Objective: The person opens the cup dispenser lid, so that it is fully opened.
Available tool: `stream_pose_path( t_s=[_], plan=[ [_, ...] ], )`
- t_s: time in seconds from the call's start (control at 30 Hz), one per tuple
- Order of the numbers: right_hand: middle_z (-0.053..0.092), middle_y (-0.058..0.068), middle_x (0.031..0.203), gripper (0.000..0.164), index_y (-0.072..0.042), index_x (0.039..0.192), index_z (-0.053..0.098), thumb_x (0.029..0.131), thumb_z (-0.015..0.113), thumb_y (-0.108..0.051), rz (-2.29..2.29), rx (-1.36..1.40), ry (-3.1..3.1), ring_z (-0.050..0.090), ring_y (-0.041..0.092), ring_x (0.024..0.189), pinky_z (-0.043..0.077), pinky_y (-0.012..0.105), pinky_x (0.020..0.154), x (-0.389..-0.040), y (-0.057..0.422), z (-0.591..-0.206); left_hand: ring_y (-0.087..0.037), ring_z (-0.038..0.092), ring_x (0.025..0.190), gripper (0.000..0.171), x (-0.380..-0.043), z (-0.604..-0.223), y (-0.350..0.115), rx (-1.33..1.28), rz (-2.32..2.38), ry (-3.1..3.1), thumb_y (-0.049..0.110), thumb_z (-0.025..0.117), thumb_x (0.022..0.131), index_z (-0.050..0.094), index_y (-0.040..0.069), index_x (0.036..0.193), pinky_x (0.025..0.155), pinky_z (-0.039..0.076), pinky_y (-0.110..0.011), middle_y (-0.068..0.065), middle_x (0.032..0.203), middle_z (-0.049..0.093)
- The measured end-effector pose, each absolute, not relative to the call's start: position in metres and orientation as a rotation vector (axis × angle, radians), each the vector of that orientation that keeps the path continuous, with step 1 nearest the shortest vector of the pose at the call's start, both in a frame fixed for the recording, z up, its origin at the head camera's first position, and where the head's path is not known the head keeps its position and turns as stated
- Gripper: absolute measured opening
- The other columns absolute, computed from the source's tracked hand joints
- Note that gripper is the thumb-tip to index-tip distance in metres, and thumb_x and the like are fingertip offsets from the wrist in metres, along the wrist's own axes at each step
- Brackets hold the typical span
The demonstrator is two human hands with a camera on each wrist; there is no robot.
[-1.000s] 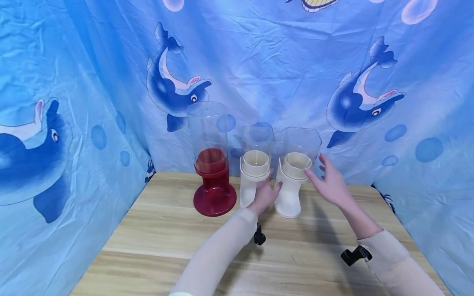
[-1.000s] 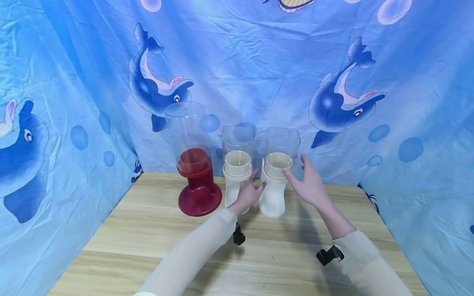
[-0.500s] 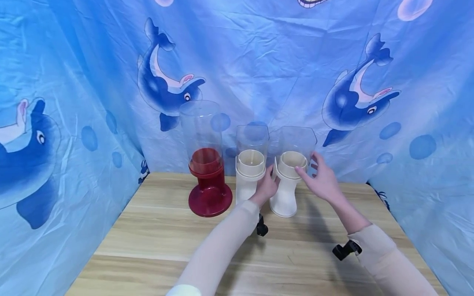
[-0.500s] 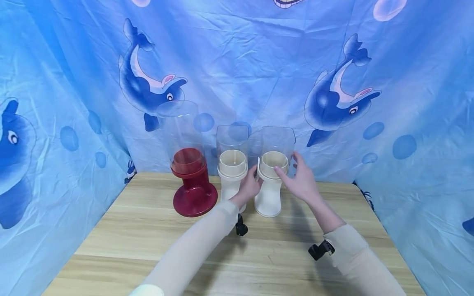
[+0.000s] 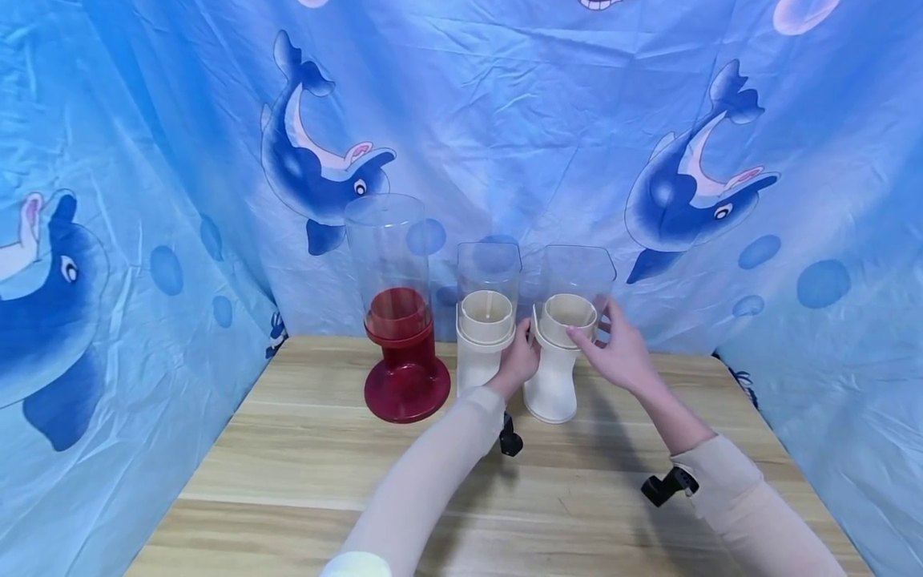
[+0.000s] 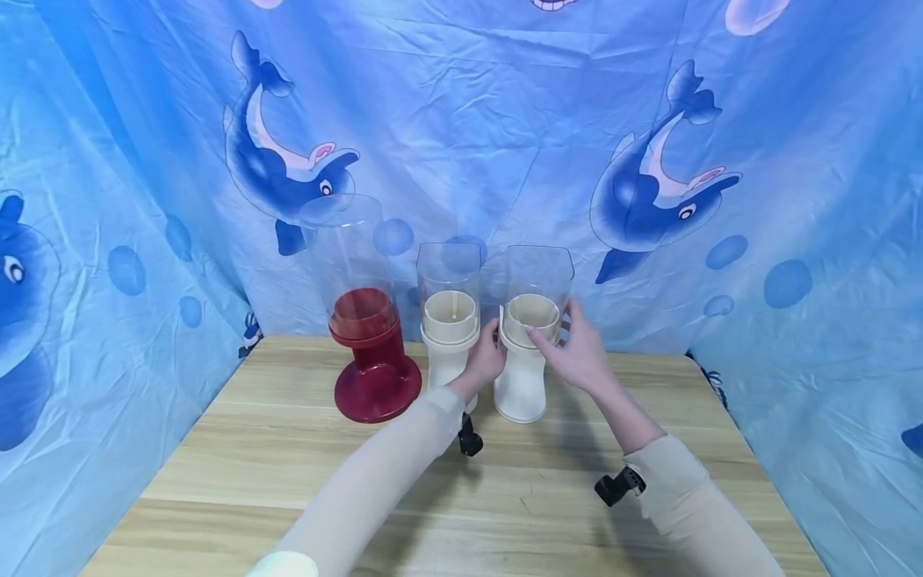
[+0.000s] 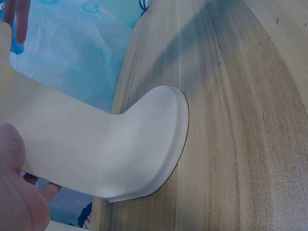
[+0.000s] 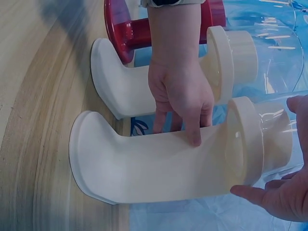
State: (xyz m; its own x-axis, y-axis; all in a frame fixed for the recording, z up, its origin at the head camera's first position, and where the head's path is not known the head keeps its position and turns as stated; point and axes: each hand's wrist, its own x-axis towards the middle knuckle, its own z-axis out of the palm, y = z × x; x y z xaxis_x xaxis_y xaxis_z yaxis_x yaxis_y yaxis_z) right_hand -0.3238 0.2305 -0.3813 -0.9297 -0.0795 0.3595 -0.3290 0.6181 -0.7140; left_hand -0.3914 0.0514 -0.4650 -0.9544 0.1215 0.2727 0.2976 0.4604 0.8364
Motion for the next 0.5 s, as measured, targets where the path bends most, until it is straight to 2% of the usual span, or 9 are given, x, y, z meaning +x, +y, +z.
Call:
stream_pose_path(
  t_s=[0.13, 0.27, 0.5],
  plan=[
    [0.051, 0.035, 0.151, 0.069, 0.001, 0.147, 0.04, 0.101, 0.072, -0.04, 1.228, 0.339, -2.52, 0.057, 0.058, 0.135, 0.059, 0.059, 0.102, -0.318, 0.231, -0.379, -0.034, 0.066, 0.127, 0.03, -0.389, -0.462, 0.05, -0.395, -1.545, -2.493, 0.015, 0.049, 0.112, 0.058, 0.008, 0.139, 0.111, 0.054, -0.05, -0.016, 0.132, 0.069],
    [0.048, 0.037, 0.153, 0.076, 0.002, 0.155, 0.036, 0.101, 0.071, -0.039, 1.231, 0.341, -2.501, 0.055, 0.059, 0.136, 0.058, 0.059, 0.103, -0.309, 0.234, -0.376, -0.031, 0.069, 0.121, 0.031, -0.385, -0.459, 0.049, -0.436, -1.593, -2.442, 0.015, 0.052, 0.111, 0.062, 0.009, 0.14, 0.105, 0.058, -0.043, -0.015, 0.129, 0.071],
    [0.052, 0.036, 0.152, 0.074, 0.004, 0.155, 0.039, 0.101, 0.072, -0.036, 1.194, 0.363, -2.492, 0.059, 0.057, 0.133, 0.056, 0.06, 0.105, -0.283, 0.242, -0.37, -0.031, 0.072, 0.116, 0.03, -0.364, -0.456, 0.045, -0.581, -1.586, -2.406, 0.008, 0.056, 0.108, 0.065, 0.005, 0.137, 0.096, 0.063, -0.03, -0.018, 0.126, 0.073]
  ],
)
